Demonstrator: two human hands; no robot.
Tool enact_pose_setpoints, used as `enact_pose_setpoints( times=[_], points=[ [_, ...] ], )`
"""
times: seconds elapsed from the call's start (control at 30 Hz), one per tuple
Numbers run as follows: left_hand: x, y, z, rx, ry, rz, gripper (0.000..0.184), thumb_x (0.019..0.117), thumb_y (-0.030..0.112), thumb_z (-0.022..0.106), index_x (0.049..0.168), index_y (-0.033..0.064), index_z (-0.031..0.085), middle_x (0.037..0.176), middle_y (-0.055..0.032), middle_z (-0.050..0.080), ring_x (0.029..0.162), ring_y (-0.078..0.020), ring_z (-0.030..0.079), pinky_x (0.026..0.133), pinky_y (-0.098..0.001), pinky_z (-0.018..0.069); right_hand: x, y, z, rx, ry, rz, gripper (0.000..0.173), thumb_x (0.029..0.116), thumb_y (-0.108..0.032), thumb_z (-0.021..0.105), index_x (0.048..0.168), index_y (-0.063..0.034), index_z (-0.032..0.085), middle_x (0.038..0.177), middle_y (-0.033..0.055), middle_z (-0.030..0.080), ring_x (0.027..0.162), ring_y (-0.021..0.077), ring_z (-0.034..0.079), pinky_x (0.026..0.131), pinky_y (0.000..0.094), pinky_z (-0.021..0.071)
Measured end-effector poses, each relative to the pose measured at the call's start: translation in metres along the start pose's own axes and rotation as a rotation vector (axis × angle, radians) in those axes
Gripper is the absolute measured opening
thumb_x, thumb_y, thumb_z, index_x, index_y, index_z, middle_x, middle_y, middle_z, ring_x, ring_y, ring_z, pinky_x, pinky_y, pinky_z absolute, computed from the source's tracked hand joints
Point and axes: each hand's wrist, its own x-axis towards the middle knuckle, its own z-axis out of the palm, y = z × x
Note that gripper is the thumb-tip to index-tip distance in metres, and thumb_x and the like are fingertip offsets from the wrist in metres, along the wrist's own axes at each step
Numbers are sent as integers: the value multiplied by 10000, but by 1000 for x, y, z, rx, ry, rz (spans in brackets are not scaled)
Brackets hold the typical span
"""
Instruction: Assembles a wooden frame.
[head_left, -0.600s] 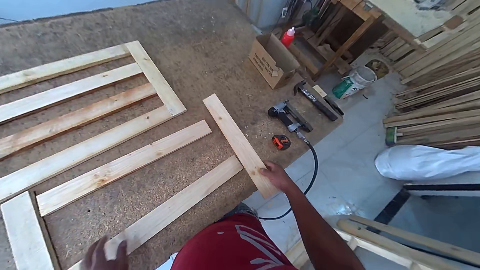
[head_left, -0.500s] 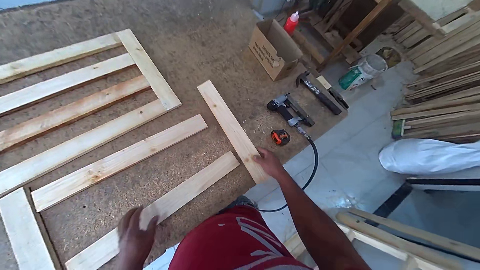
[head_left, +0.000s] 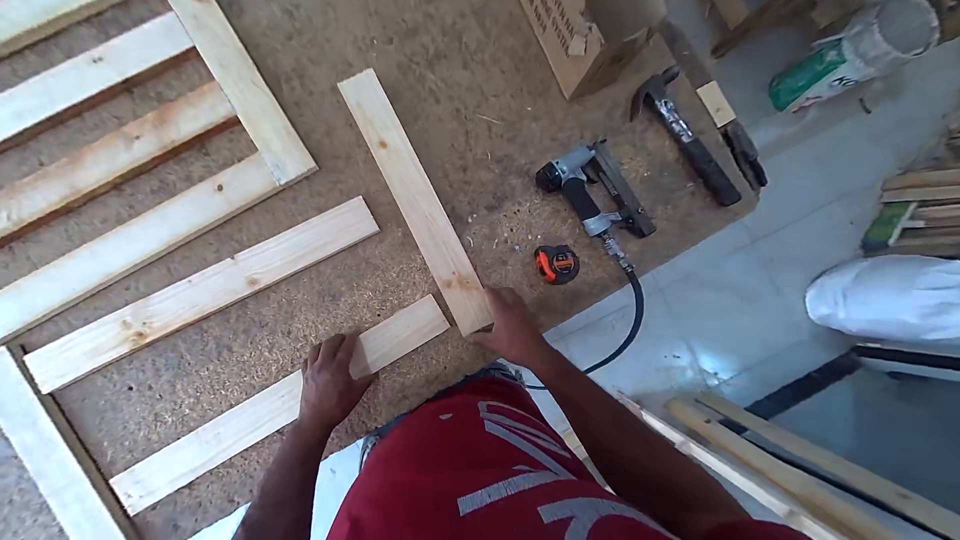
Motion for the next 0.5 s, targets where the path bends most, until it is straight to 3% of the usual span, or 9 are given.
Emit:
enact_pose_setpoints(
  times=[0.27, 0.5],
  points=[
    [-10, 20, 5, 14, -38, 21, 874, 669, 402, 946, 1440, 194, 592, 1353, -124, 608, 1262, -361, 560, 1039, -581, 473, 16, 11, -5, -125, -54, -189, 978, 742, -489, 897, 1491, -20, 478, 1349, 197, 581, 1280, 351, 561, 1054, 500, 506],
    [-3, 20, -2, 41, -64, 31, 841, 694, 419, 937, 1430, 190, 602, 1384, -111, 592, 1264, -363, 550, 1004, -592, 481, 17, 8, -7, -156, -70, -193, 1031, 767, -432, 893, 1571, -48, 375, 1352, 199, 574, 1261, 365, 572, 1028, 508, 521]
  ],
)
